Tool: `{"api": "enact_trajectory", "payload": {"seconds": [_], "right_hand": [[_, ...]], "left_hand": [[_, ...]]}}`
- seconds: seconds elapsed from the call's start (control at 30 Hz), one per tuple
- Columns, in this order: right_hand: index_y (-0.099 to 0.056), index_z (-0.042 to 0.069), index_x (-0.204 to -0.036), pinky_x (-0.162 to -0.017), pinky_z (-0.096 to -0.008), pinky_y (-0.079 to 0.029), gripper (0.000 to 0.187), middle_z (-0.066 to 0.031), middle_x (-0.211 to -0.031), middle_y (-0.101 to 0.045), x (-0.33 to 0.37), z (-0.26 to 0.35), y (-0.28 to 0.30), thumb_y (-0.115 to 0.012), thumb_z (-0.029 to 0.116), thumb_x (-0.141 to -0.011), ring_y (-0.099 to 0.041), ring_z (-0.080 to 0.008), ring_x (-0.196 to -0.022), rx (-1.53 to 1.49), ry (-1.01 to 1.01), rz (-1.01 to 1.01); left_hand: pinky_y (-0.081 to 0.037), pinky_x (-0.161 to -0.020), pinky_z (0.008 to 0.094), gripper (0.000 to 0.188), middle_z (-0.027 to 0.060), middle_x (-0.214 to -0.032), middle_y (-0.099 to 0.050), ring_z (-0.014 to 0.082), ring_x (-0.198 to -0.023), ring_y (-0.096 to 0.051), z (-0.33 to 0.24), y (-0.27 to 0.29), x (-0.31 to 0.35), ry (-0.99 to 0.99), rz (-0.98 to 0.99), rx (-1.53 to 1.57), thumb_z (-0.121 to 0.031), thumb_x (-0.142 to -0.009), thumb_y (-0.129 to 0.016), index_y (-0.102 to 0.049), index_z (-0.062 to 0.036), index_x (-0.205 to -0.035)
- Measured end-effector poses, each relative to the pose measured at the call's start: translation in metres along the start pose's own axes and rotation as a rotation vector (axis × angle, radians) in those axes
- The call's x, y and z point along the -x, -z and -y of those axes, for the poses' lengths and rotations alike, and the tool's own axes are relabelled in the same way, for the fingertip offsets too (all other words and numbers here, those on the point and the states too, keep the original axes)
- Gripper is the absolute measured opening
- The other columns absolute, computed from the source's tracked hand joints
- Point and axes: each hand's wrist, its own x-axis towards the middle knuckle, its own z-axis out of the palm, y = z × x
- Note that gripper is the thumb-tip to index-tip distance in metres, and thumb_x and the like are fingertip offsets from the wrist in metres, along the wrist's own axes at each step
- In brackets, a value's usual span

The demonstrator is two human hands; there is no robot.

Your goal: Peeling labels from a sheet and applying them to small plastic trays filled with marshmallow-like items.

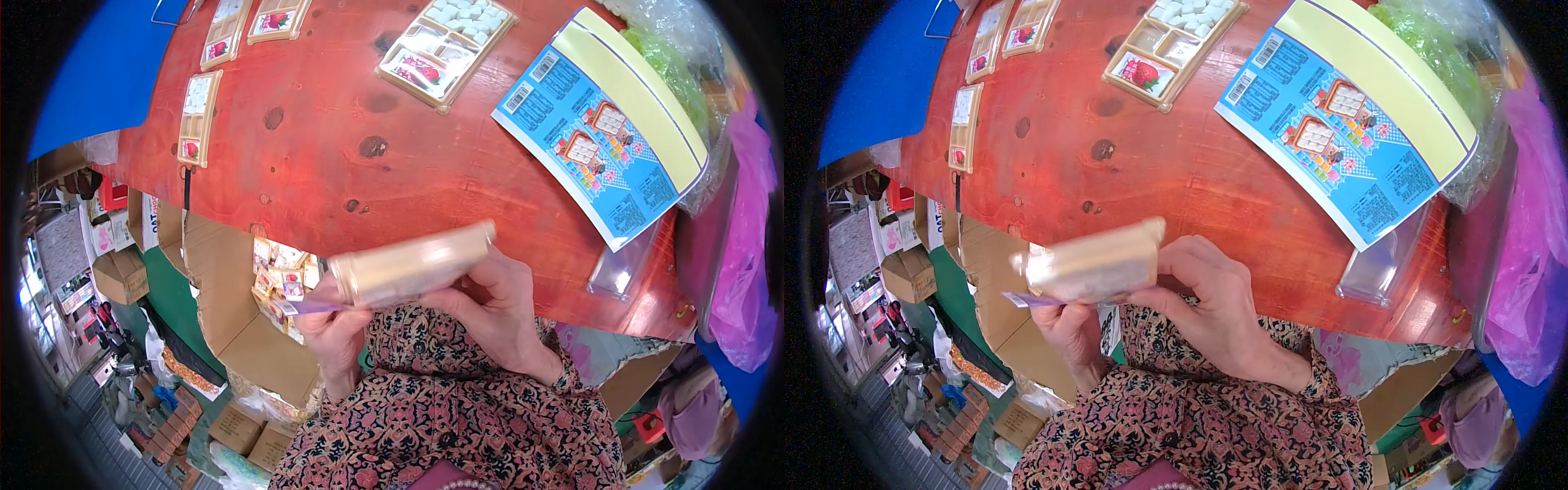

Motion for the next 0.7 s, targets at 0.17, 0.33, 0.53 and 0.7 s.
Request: {"api": "enact_trajectory", "payload": {"seconds": [0.17, 0.33, 0.53, 0.7], "right_hand": [[-0.067, 0.004, -0.091, -0.068, -0.0323, -0.048, 0.027, -0.0097, -0.089, -0.064, -0.003, -0.007, 0.013, -0.071, 0.008, -0.064, -0.057, -0.0254, -0.081, 0.245, 0.429, 0.171], [-0.069, 0.005, -0.086, -0.065, -0.0324, -0.048, 0.024, -0.0096, -0.088, -0.063, 0.001, -0.014, 0.010, -0.071, 0.012, -0.063, -0.057, -0.0250, -0.078, 0.280, 0.652, 0.110], [-0.071, 0.005, -0.085, -0.058, -0.0255, -0.049, 0.020, -0.0086, -0.085, -0.060, 0.009, -0.014, 0.007, -0.074, 0.006, -0.065, -0.059, -0.0178, -0.076, 0.222, 0.535, 0.001], [-0.072, 0.004, -0.088, -0.062, -0.0288, -0.047, 0.030, -0.0079, -0.091, -0.057, 0.012, -0.019, 0.011, -0.075, 0.003, -0.059, -0.057, -0.0215, -0.077, 0.363, 0.634, 0.062]], "left_hand": [[-0.051, -0.072, 0.0418, 0.023, 0.0225, -0.085, -0.065, 0.0351, -0.079, -0.064, -0.011, 0.007, -0.039, -0.265, 0.592, -0.223, -0.013, -0.076, -0.065, -0.066, 0.0090, -0.081], [-0.048, -0.080, 0.0462, 0.021, 0.0203, -0.093, -0.064, 0.0329, -0.087, -0.059, -0.003, 0.011, -0.047, -0.339, 0.820, -0.056, -0.022, -0.086, -0.062, -0.062, -0.0011, -0.085], [-0.044, -0.082, 0.0430, 0.020, 0.0164, -0.091, -0.066, 0.0308, -0.086, -0.059, -0.007, 0.008, -0.057, -0.217, 0.869, 0.068, -0.019, -0.078, -0.068, -0.069, 0.0010, -0.078], [-0.042, -0.072, 0.0379, 0.019, 0.0098, -0.084, -0.060, 0.0258, -0.081, -0.055, -0.020, -0.003, -0.066, -0.175, 0.956, -0.141, -0.015, -0.070, -0.073, -0.069, 0.0008, -0.080]]}}
